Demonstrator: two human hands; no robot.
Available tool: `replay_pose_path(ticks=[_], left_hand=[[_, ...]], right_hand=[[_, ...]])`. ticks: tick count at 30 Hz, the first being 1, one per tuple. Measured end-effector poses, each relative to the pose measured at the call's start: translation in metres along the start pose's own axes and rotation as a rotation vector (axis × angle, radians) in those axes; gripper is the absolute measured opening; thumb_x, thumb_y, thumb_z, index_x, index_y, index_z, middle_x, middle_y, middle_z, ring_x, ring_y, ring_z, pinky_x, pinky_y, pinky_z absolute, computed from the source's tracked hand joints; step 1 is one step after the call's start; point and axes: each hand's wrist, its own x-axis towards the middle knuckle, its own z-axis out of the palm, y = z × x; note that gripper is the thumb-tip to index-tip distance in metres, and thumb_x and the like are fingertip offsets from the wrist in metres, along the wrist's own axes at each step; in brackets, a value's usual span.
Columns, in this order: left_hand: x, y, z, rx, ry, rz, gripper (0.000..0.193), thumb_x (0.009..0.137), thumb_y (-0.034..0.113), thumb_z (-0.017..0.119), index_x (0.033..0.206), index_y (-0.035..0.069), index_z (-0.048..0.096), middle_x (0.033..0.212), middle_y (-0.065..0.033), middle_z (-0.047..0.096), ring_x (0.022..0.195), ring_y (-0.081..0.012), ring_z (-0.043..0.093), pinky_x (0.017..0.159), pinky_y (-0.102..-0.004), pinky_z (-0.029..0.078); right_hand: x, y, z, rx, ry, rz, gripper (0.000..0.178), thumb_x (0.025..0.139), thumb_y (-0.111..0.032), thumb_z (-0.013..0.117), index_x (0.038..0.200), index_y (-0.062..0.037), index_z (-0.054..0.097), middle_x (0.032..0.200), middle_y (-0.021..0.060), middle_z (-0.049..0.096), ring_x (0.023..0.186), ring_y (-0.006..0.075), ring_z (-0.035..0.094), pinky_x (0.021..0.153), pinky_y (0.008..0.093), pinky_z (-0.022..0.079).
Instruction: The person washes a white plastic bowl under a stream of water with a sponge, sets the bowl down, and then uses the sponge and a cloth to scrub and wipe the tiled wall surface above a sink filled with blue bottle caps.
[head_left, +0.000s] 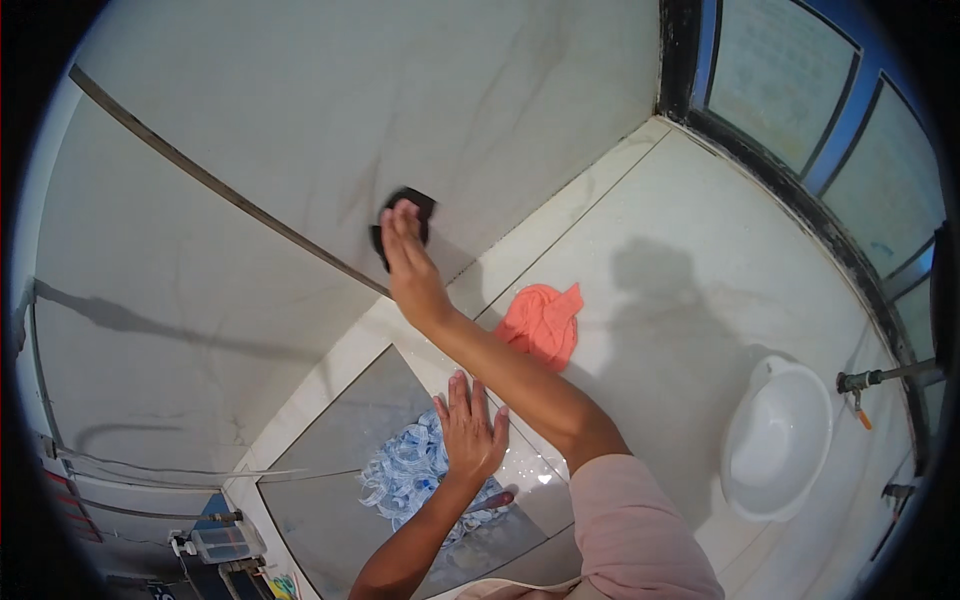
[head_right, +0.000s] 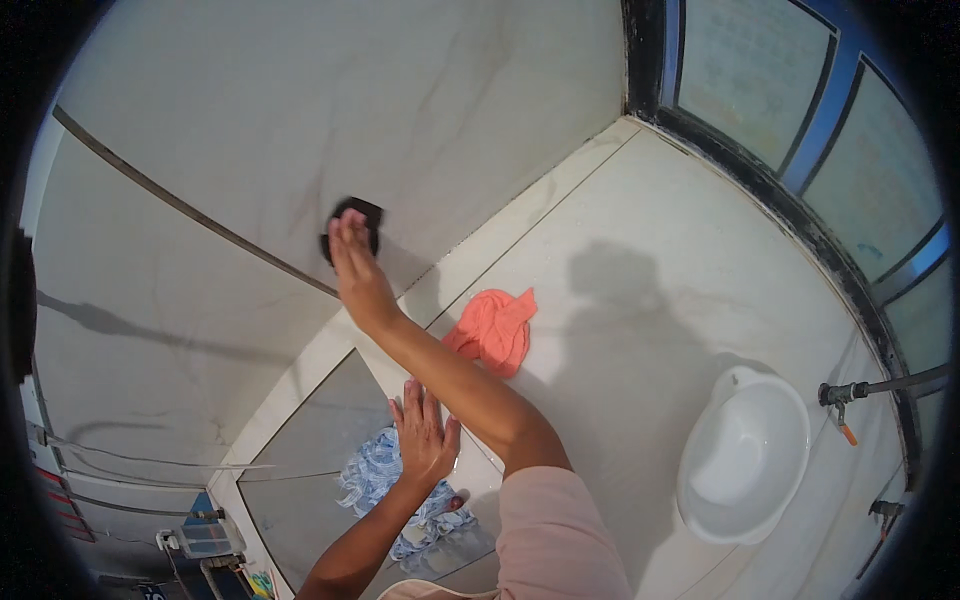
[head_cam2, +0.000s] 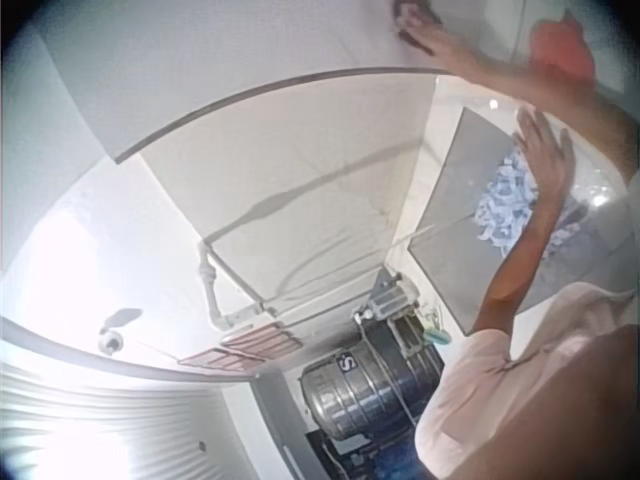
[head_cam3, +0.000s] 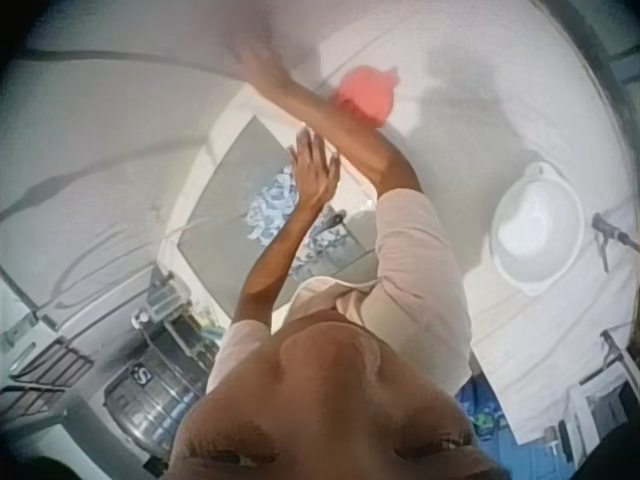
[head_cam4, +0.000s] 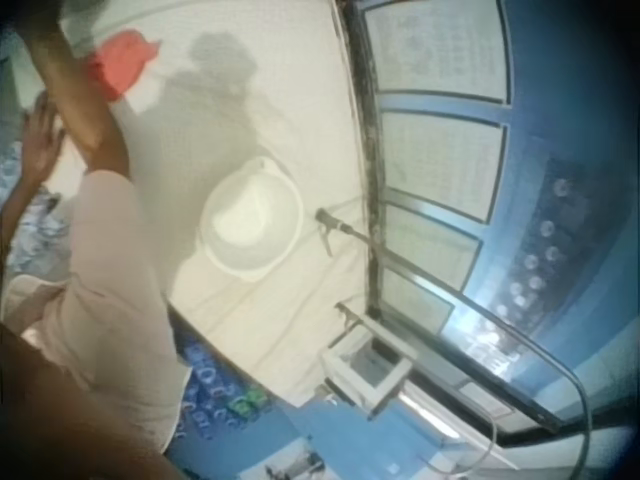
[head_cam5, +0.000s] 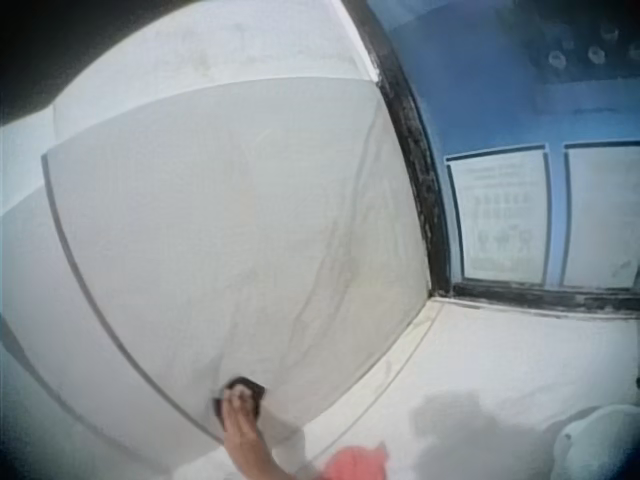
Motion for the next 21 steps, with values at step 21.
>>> replay_pose_path(ticks=[21], left_hand=[[-0.001,-0.004,-0.003,-0.002,-0.054,-0.019,0.06,0.085,0.035,0.046,0.132,-0.001,0.032,0.139,-0.0256,0.023,0.132,-0.0379,0.018,0.105,-0.0568,0.006]], right_hand=[[0.036,-0.013,-0.005,-0.036,0.054,-0.103,0.053,0.077,0.016,0.036,0.129,0.0108,0.03,0.136,0.0278,0.028,0.128,0.0348,0.029,0.107,0.0373,0.026]])
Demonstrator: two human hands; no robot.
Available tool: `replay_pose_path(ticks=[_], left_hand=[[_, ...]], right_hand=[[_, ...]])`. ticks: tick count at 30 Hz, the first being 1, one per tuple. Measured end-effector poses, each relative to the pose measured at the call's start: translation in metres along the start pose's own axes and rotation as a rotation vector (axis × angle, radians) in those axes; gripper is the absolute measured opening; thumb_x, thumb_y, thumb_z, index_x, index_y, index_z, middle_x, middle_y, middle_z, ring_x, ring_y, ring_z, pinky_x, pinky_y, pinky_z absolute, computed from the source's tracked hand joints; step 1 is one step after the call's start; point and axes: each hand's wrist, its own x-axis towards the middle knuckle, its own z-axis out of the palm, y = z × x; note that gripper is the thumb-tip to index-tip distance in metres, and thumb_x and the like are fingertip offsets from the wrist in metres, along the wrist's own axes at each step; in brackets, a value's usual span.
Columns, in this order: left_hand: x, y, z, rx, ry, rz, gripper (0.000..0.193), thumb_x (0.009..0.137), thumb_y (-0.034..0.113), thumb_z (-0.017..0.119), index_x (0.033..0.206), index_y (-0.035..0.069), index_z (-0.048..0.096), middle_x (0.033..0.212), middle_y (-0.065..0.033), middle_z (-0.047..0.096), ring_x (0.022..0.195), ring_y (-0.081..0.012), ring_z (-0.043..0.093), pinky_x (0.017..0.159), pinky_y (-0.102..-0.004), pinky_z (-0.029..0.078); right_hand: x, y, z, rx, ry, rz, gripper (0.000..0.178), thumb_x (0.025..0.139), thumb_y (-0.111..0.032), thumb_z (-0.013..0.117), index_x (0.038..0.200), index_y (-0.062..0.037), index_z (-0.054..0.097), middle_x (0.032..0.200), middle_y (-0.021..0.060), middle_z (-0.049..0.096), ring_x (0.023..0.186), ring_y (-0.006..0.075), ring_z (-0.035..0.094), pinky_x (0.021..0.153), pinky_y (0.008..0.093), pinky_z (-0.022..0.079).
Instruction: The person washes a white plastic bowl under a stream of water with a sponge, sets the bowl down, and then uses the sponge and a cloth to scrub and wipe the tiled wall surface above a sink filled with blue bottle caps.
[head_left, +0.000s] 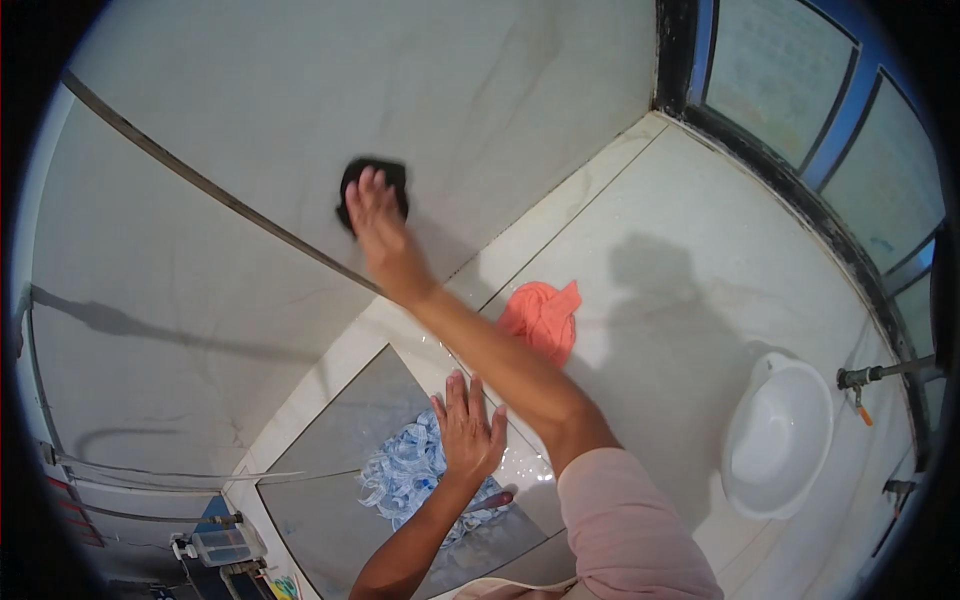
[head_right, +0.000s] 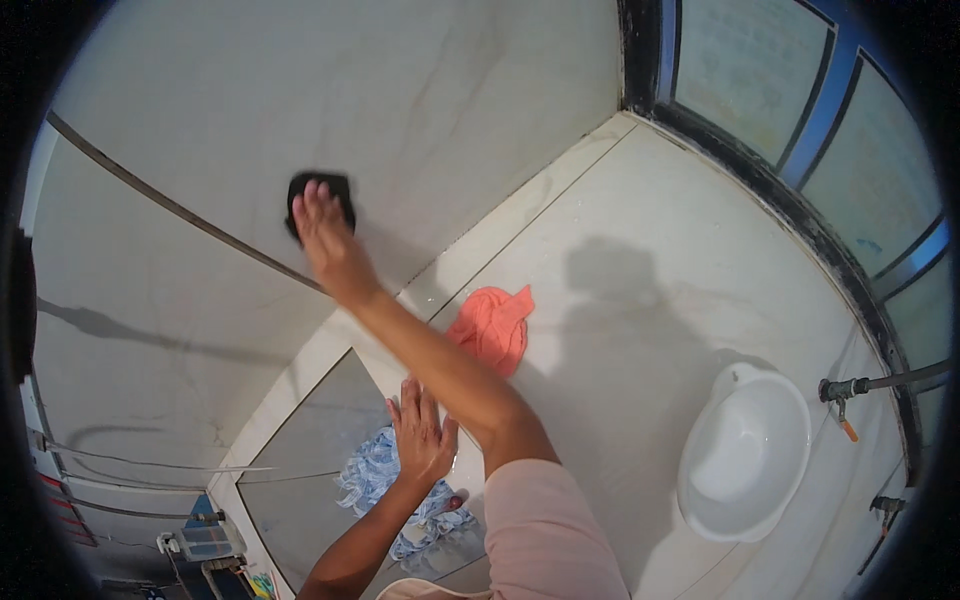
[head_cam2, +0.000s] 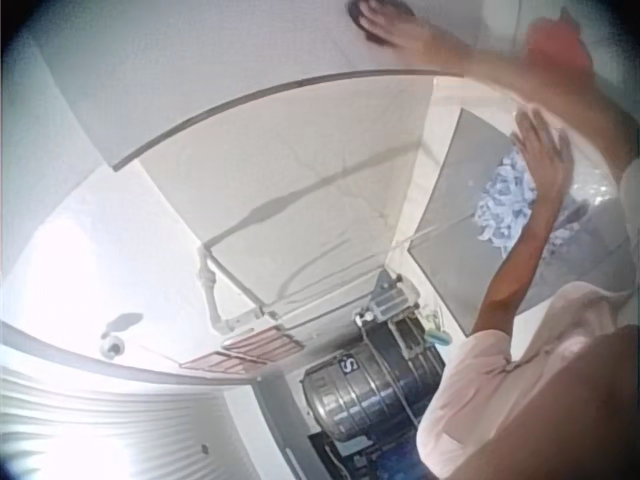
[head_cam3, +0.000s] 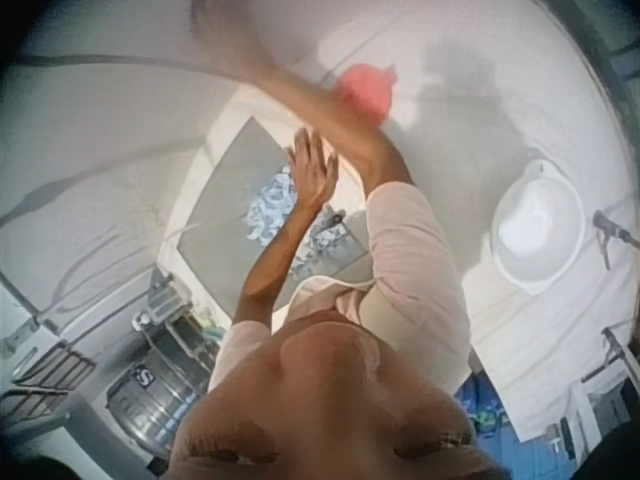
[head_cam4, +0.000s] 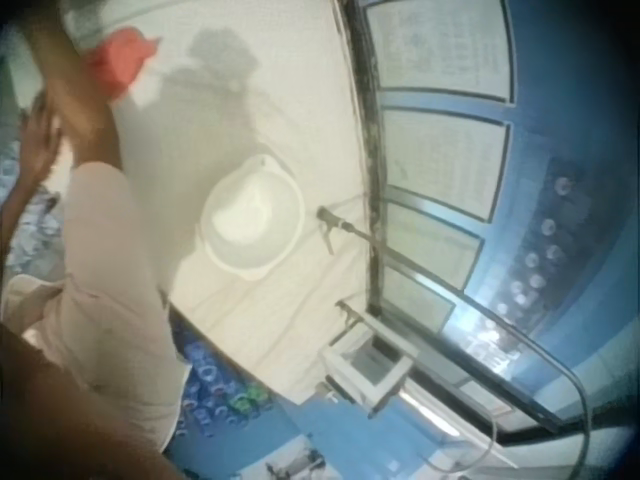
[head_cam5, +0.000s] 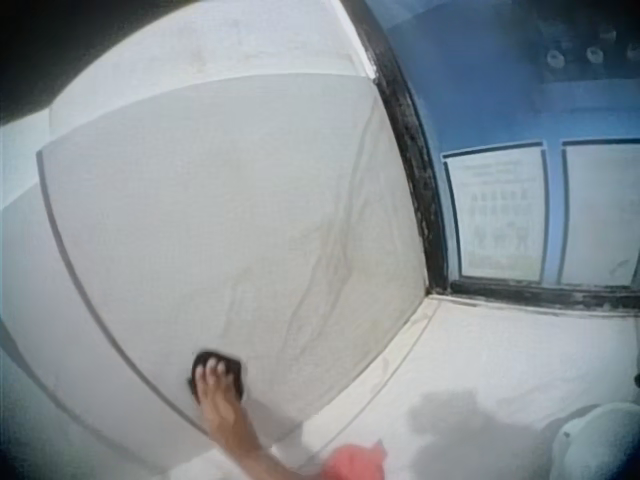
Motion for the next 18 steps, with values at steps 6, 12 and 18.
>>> replay_pose_path(ticks=[6,12,18], left_hand=[[0.001,0.001,0.008,-0.007,0.084,0.083,0.061,0.083,0.035,0.047,0.131,0.0,0.033,0.139,-0.0251,0.024,0.132,-0.0377,0.017,0.105,-0.057,0.006],[-0.002,0.0,0.0,-0.028,0.089,0.014,0.059,0.082,0.032,0.048,0.13,0.0,0.036,0.139,-0.0243,0.025,0.132,-0.0375,0.018,0.105,-0.0569,0.005],[-0.006,-0.013,0.012,0.066,0.102,0.178,0.061,0.082,0.031,0.049,0.131,-0.001,0.033,0.138,-0.0249,0.026,0.131,-0.0382,0.019,0.105,-0.0565,0.007]], right_hand=[[-0.063,0.005,0.023,0.21,0.241,0.469,0.047,0.087,0.004,0.037,0.133,0.0079,0.026,0.14,0.0242,0.024,0.132,0.0321,0.023,0.108,0.0377,0.02],[0.011,0.027,-0.018,0.001,0.123,0.103,0.048,0.08,0.01,0.038,0.128,0.0126,0.03,0.137,0.0263,0.028,0.129,0.0369,0.027,0.107,0.041,0.026],[-0.062,-0.02,0.035,0.067,0.075,0.272,0.05,0.083,0.012,0.031,0.133,0.0099,0.025,0.14,0.027,0.021,0.132,0.0365,0.021,0.109,0.0386,0.018]])
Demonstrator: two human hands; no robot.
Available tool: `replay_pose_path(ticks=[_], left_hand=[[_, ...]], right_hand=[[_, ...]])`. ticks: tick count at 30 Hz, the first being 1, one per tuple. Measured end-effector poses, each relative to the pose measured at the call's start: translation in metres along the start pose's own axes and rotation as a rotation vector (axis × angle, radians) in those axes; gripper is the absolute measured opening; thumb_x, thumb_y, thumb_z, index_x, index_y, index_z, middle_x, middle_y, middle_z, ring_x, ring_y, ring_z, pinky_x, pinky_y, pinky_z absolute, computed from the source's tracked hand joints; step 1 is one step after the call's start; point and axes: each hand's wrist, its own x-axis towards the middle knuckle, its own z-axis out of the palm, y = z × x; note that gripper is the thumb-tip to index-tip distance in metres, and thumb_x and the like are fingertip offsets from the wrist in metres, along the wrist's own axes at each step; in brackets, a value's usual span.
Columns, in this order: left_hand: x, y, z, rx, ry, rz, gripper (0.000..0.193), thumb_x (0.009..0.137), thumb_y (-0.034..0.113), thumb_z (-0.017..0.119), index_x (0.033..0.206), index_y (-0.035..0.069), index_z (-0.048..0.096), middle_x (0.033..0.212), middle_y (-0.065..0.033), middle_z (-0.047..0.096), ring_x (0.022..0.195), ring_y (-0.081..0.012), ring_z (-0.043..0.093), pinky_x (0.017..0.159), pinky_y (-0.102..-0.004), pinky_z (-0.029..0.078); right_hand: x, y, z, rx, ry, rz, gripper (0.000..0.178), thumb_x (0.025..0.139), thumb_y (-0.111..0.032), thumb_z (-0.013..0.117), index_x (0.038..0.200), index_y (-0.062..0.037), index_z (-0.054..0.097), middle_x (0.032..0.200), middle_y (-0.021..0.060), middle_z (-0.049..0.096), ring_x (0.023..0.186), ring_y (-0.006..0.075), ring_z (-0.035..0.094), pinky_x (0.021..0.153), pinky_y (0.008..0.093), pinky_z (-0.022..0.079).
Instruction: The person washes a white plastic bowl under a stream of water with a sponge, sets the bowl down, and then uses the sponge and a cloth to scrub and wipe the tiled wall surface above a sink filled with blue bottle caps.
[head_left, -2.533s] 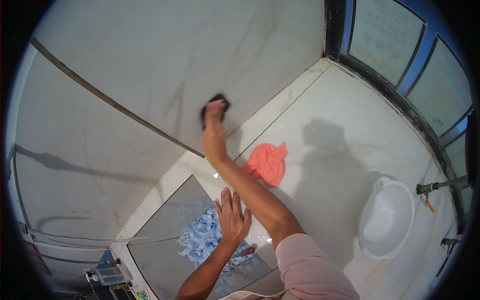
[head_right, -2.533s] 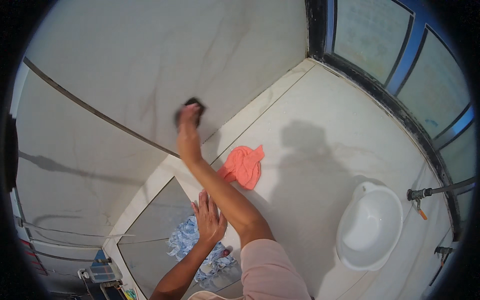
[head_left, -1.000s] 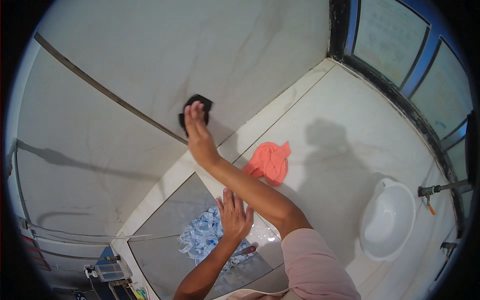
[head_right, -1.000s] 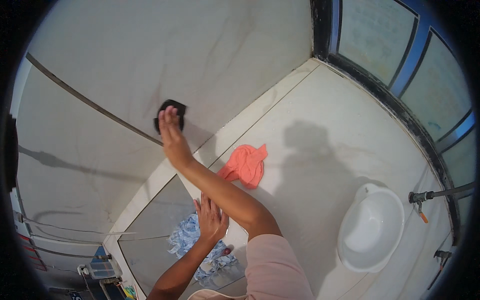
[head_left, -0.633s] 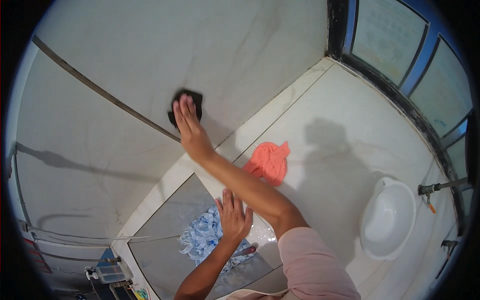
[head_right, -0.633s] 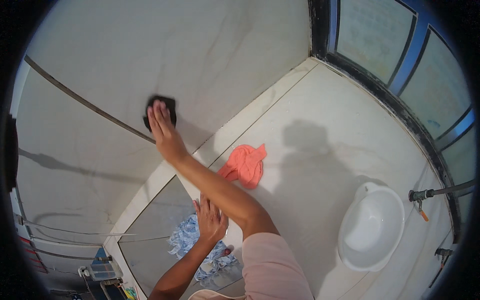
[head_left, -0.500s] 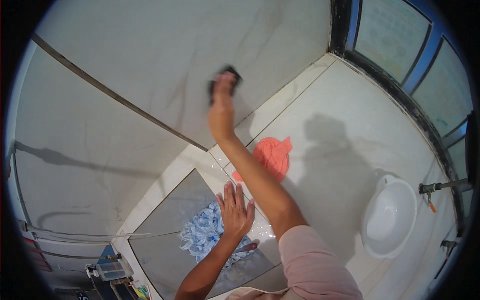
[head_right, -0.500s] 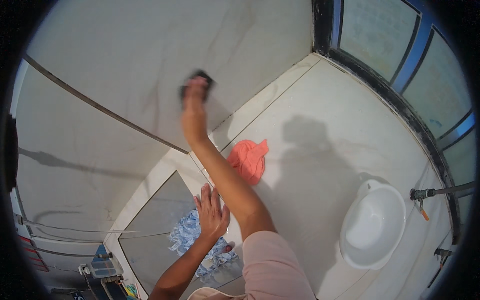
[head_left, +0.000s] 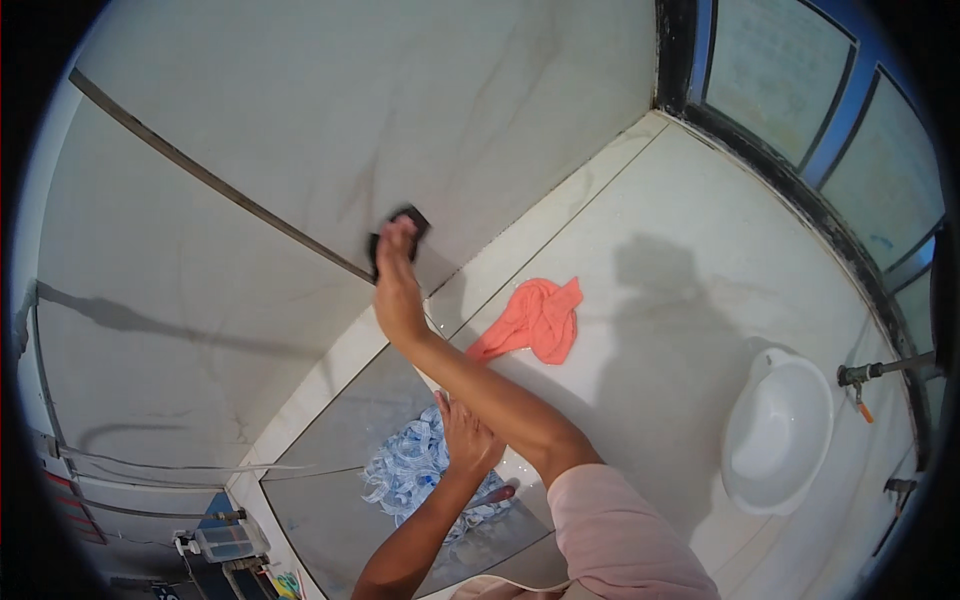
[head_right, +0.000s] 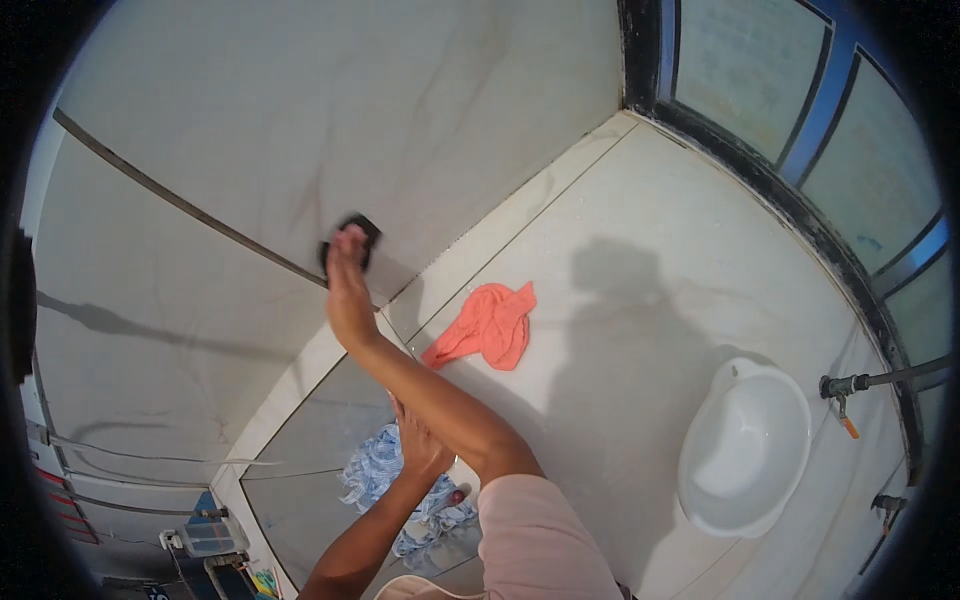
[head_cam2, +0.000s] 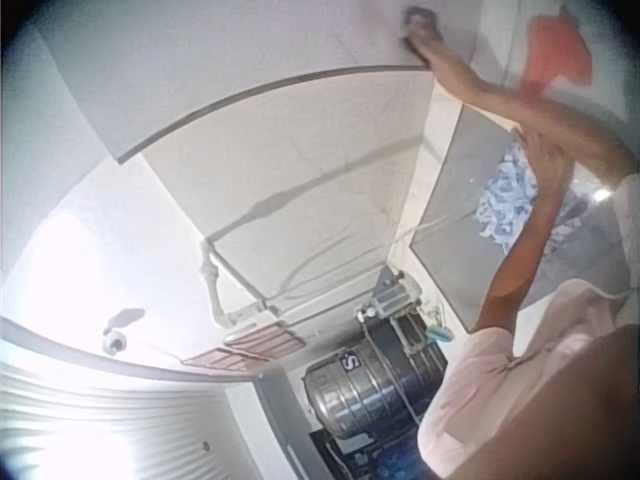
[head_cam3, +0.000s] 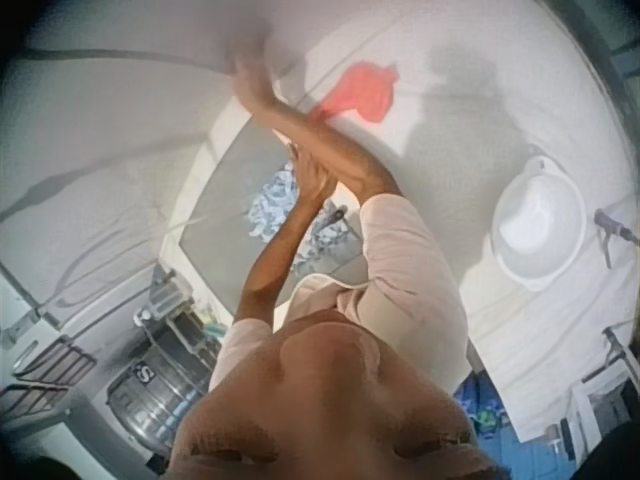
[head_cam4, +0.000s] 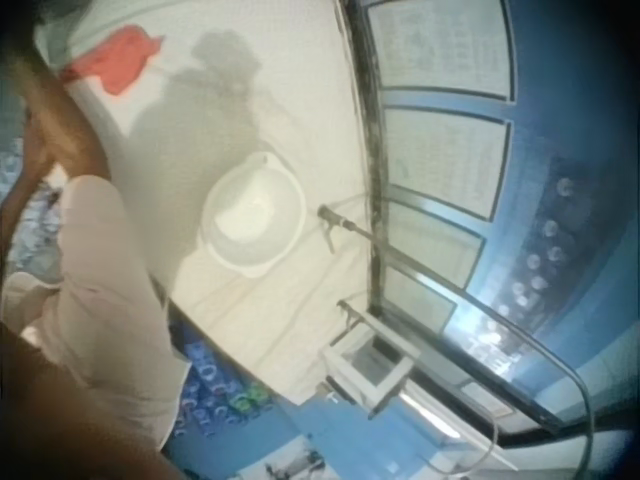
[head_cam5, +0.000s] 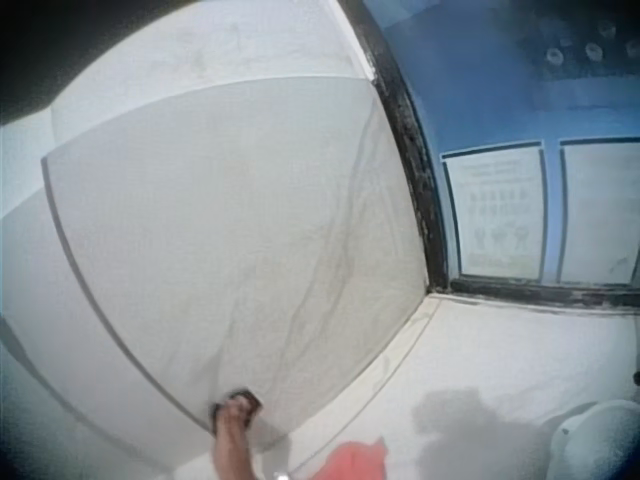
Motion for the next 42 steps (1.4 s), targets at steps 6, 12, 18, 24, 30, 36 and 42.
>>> replay_pose_path(ticks=[6,12,18,24,30,36,42], left_hand=[[0.009,0.018,-0.001,-0.012,0.025,-0.084,0.062,0.081,0.032,0.05,0.131,-0.001,0.033,0.136,-0.0243,0.029,0.13,-0.0386,0.021,0.105,-0.0571,0.008],[-0.003,-0.004,-0.015,-0.054,-0.038,-0.017,0.062,0.08,0.033,0.05,0.131,0.001,0.034,0.136,-0.0213,0.031,0.13,-0.0369,0.021,0.105,-0.0562,0.007],[0.0,0.011,0.018,-0.043,0.06,-0.018,0.062,0.079,0.036,0.051,0.129,0.002,0.037,0.135,-0.0211,0.031,0.129,-0.0367,0.023,0.105,-0.056,0.008],[0.002,0.001,-0.012,-0.049,-0.019,-0.065,0.06,0.082,0.032,0.048,0.131,0.0,0.033,0.139,-0.0235,0.026,0.132,-0.0358,0.019,0.105,-0.0553,0.007],[0.01,0.015,0.002,-0.071,-0.01,-0.081,0.061,0.082,0.033,0.048,0.131,0.0,0.033,0.139,-0.0237,0.024,0.132,-0.0374,0.018,0.105,-0.0555,0.007],[0.009,0.019,-0.003,-0.059,0.015,-0.101,0.058,0.085,0.032,0.045,0.132,0.0,0.032,0.139,-0.024,0.025,0.131,-0.0383,0.019,0.105,-0.0558,0.007],[0.003,-0.001,-0.022,0.014,-0.025,-0.187,0.059,0.086,0.033,0.046,0.131,-0.002,0.033,0.138,-0.0271,0.025,0.131,-0.0391,0.02,0.105,-0.055,0.008]], right_hand=[[0.043,0.053,-0.034,0.097,0.133,0.149,0.051,0.082,0.009,0.035,0.133,0.0097,0.025,0.141,0.0269,0.02,0.133,0.0348,0.019,0.11,0.0375,0.016],[0.039,-0.032,-0.001,0.108,-0.004,-0.019,0.049,0.084,0.007,0.034,0.133,0.0098,0.025,0.141,0.0267,0.019,0.132,0.0369,0.019,0.109,0.0444,0.016],[0.004,0.072,-0.03,0.141,0.279,0.515,0.065,0.074,0.018,0.033,0.136,0.0075,0.017,0.143,0.0242,0.016,0.134,0.0329,0.015,0.107,0.0328,0.018],[0.048,-0.023,-0.009,0.112,-0.035,-0.094,0.065,0.073,0.017,0.035,0.136,0.0056,0.02,0.141,0.0283,0.013,0.133,0.0386,0.013,0.109,0.0405,0.017],[-0.02,0.065,-0.019,-0.019,0.173,0.547,0.058,0.08,0.013,0.035,0.135,0.0066,0.021,0.141,0.0264,0.018,0.133,0.0362,0.013,0.11,0.038,0.014],[0.066,0.087,-0.068,0.192,0.258,0.431,0.063,0.078,0.014,0.035,0.137,0.0066,0.012,0.142,0.0273,0.016,0.132,0.0383,0.018,0.109,0.0388,0.015],[0.106,0.014,-0.047,-0.035,0.208,0.123,0.048,0.082,0.007,0.036,0.129,0.0108,0.028,0.13,0.0277,0.039,0.123,0.0355,0.036,0.103,0.0341,0.028]])
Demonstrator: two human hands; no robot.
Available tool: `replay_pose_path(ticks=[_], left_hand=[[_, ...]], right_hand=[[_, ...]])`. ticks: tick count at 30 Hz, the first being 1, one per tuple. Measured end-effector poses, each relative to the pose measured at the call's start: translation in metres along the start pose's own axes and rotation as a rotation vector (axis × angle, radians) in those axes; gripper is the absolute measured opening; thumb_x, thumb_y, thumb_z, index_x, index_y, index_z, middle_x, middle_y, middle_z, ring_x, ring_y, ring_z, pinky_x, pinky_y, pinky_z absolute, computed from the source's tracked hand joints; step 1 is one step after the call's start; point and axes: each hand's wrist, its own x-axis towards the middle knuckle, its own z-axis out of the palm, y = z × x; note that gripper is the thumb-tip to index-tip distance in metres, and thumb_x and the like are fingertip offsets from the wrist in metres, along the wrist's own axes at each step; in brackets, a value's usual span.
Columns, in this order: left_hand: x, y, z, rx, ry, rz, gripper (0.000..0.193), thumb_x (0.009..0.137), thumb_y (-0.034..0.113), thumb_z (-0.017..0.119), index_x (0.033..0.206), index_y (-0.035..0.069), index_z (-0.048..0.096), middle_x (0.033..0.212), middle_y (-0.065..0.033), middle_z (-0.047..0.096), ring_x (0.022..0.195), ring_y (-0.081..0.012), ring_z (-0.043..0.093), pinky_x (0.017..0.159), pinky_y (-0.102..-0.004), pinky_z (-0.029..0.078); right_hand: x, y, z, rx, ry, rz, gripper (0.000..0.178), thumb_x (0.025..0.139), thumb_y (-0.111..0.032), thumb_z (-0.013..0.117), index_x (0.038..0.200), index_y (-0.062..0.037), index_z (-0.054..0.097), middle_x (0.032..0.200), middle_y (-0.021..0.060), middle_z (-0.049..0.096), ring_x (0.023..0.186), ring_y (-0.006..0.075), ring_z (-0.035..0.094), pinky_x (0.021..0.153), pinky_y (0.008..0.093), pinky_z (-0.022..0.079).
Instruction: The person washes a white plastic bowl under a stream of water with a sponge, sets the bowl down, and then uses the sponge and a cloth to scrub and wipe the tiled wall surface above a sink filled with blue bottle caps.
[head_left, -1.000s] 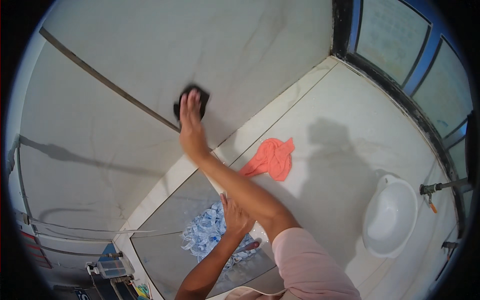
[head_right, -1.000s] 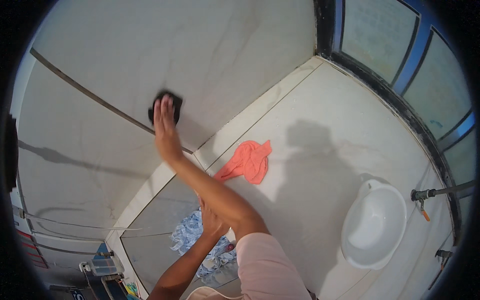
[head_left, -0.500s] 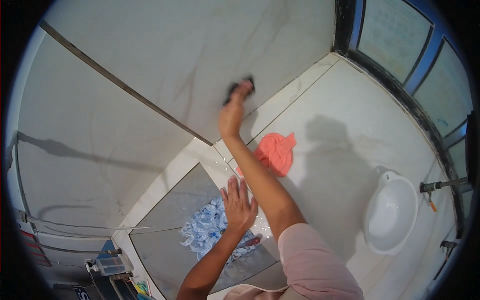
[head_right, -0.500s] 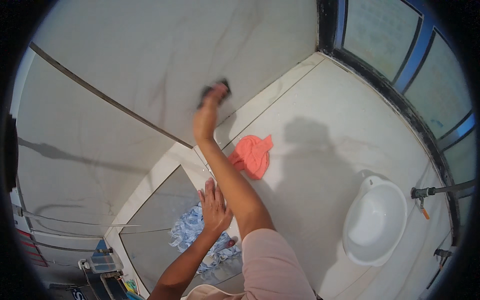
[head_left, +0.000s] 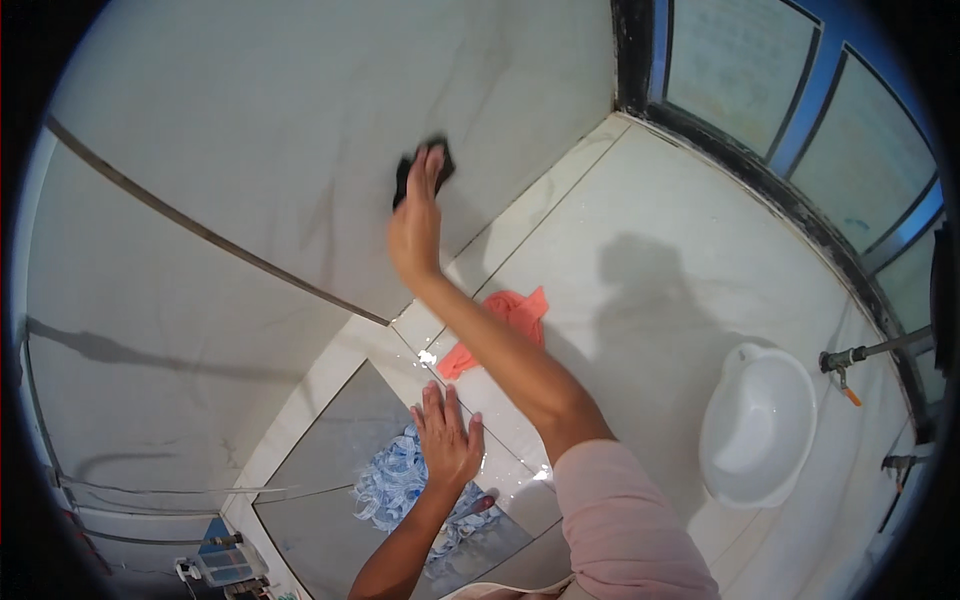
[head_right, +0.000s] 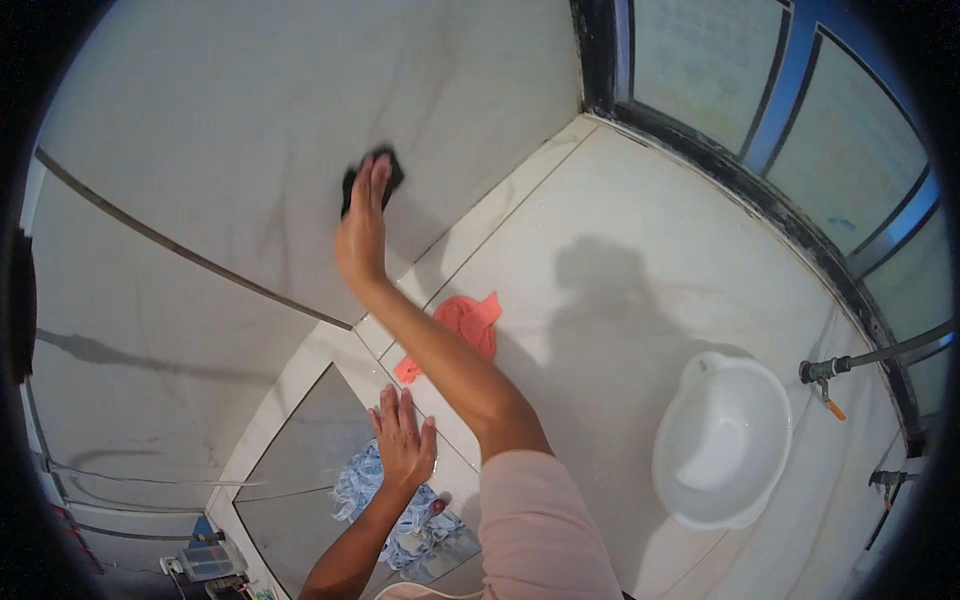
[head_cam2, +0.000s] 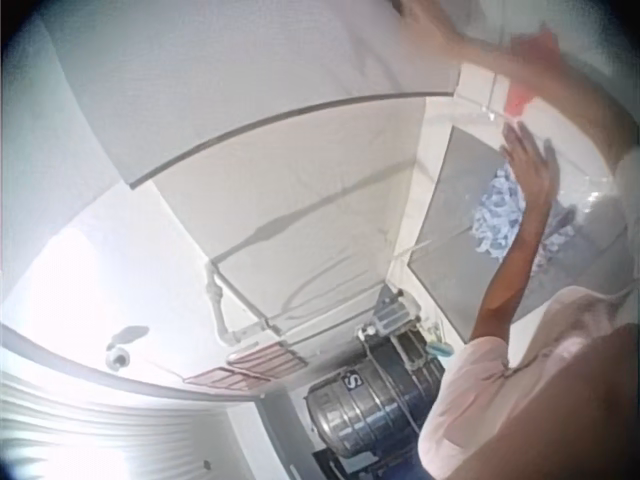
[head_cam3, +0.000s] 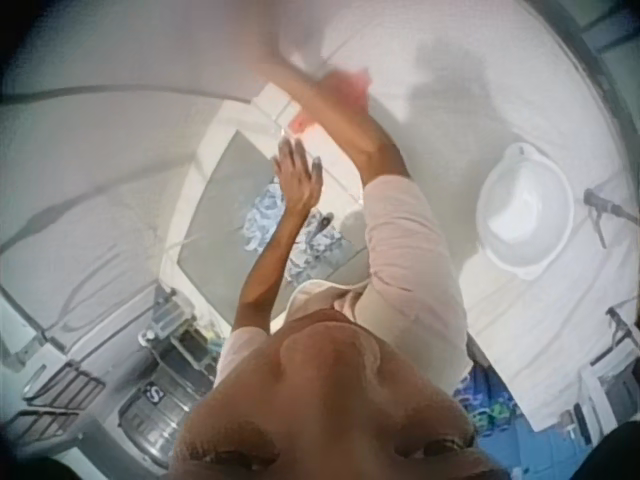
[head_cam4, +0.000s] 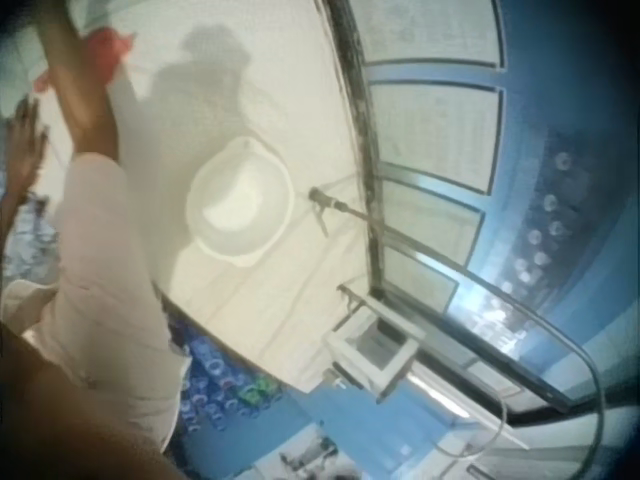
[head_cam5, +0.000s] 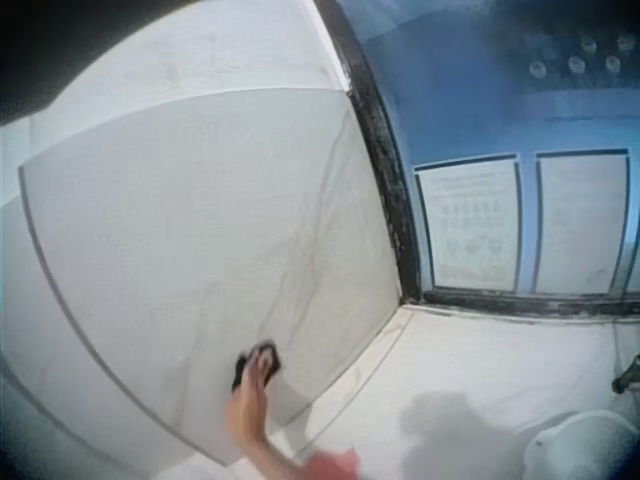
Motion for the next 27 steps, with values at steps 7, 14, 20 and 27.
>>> replay_pose_path(ticks=[7,14,20,27], left_hand=[[0.006,0.029,0.016,-0.039,-0.052,0.044,0.061,0.085,0.032,0.047,0.132,-0.002,0.031,0.138,-0.0262,0.025,0.13,-0.0392,0.02,0.104,-0.0563,0.007],[0.008,0.042,0.02,-0.07,-0.051,0.09,0.061,0.083,0.029,0.049,0.132,-0.003,0.031,0.138,-0.0263,0.025,0.13,-0.0404,0.02,0.104,-0.0573,0.007],[0.009,0.029,0.004,-0.034,-0.057,0.032,0.057,0.085,0.026,0.043,0.132,-0.004,0.029,0.139,-0.027,0.021,0.131,-0.0402,0.016,0.104,-0.0559,0.005],[0.008,0.029,0.002,-0.015,-0.107,-0.023,0.058,0.086,0.027,0.042,0.133,-0.004,0.027,0.14,-0.0271,0.018,0.131,-0.0404,0.015,0.105,-0.0556,0.004]], right_hand=[[0.047,0.158,-0.059,-0.11,0.038,0.643,0.054,0.078,0.008,0.037,0.13,0.0126,0.023,0.137,0.0311,0.022,0.131,0.0363,0.022,0.109,0.0377,0.018],[0.11,0.199,-0.091,-0.124,0.195,0.445,0.05,0.082,0.006,0.039,0.13,0.0105,0.027,0.131,0.0291,0.036,0.125,0.0379,0.032,0.105,0.0354,0.025],[0.126,0.094,-0.048,-0.155,0.148,-0.03,0.055,0.08,0.011,0.033,0.134,0.0071,0.023,0.135,0.0282,0.03,0.128,0.0359,0.028,0.107,0.036,0.023],[0.087,0.121,-0.046,-0.054,-0.002,-0.001,0.052,0.082,0.008,0.034,0.133,0.0095,0.022,0.14,0.0272,0.02,0.132,0.0333,0.019,0.109,0.0344,0.015]])
